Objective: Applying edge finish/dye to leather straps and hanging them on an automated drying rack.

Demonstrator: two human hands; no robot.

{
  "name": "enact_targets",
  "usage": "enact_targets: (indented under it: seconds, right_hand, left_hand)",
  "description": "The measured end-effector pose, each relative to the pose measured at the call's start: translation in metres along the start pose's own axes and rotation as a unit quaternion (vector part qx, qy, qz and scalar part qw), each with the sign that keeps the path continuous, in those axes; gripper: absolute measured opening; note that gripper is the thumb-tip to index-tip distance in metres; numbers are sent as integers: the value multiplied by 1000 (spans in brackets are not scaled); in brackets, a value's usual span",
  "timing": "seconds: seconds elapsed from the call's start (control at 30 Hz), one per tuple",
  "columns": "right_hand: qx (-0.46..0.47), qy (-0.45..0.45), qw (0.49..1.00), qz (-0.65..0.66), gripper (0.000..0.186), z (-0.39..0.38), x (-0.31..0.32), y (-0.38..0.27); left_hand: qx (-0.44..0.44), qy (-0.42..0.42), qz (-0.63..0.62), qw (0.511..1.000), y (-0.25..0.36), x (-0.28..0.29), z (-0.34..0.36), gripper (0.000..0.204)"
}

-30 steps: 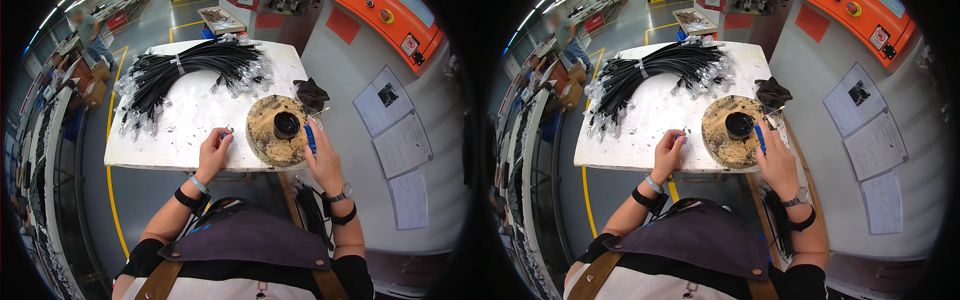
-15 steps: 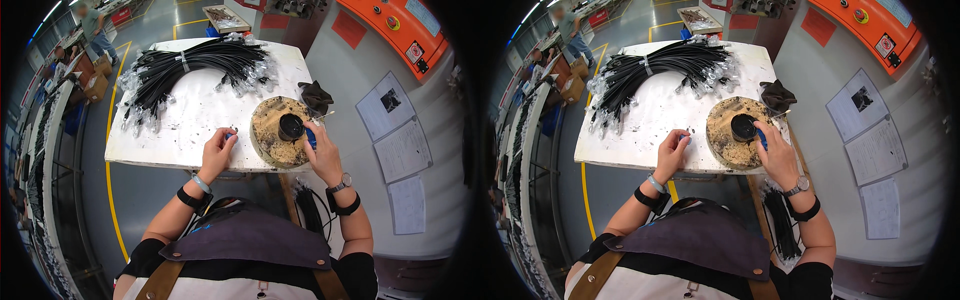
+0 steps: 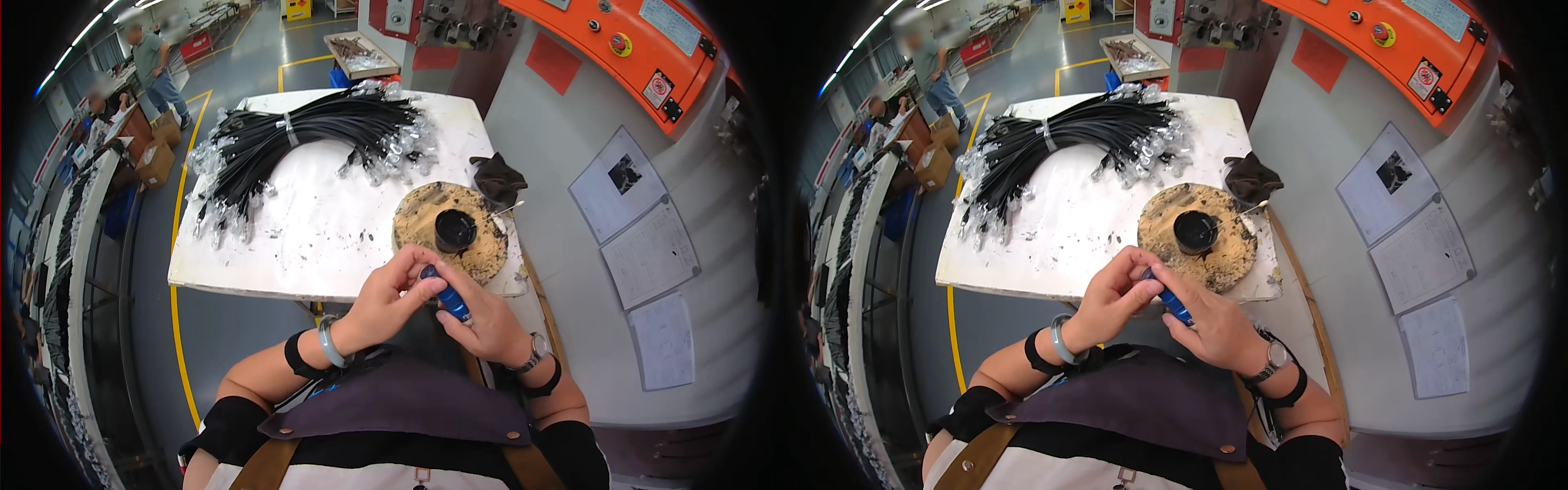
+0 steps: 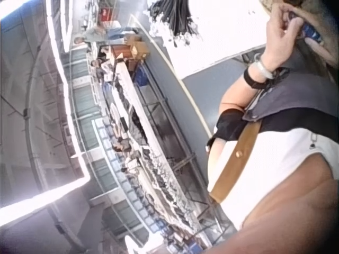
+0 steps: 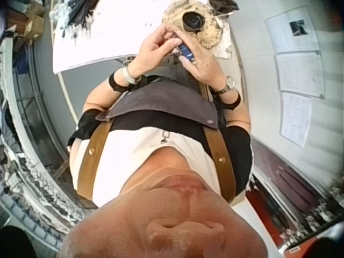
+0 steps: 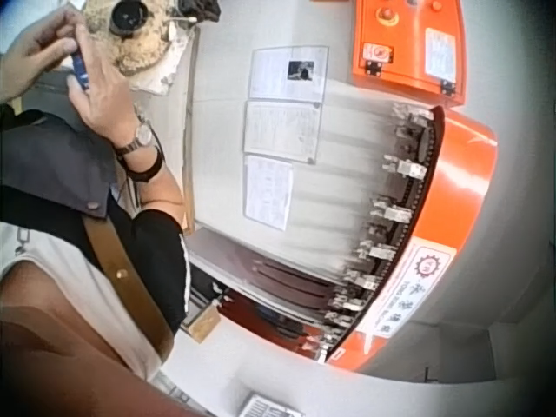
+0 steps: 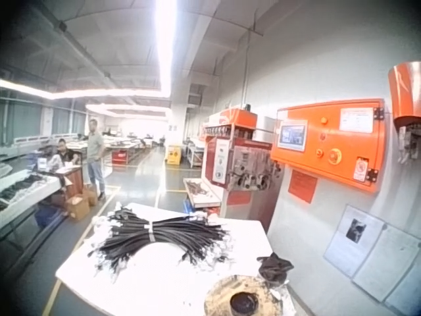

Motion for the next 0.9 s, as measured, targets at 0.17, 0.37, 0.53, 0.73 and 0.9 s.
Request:
enact_targets:
  seconds: [0.17,0.37,0.53,0.73,0.9]
  right_hand:
    - [62,15,998,0,53,-6,16,3]
    - [59,23,998,-23,36,-2,64,11]
    - [85,266,959,44,29,95,150,81]
    - [-50,122,983,126,25,203,166,248]
    - [-170,-24,974,147,26,207,144,277]
  left_hand:
    - [-40,-19,146,988,-9,-16,7,21]
    - [-71,-22,165,984,6,-31,13,34]
    - [-47,181,281,941,-23,5,24,63]
    - [-20,126,379,917,-53,0,39,96]
    - [8,121,364,924,-59,-11,53,98]
Point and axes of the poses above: each hand's wrist, its own z-axis towards the middle knuckle, its own x-axis out of the back of the hand, y = z × x, the point moved 1 cm from there along z, towards the middle knuckle, and after that the axes turned 10 degrees about z, right-handed, at the moved point
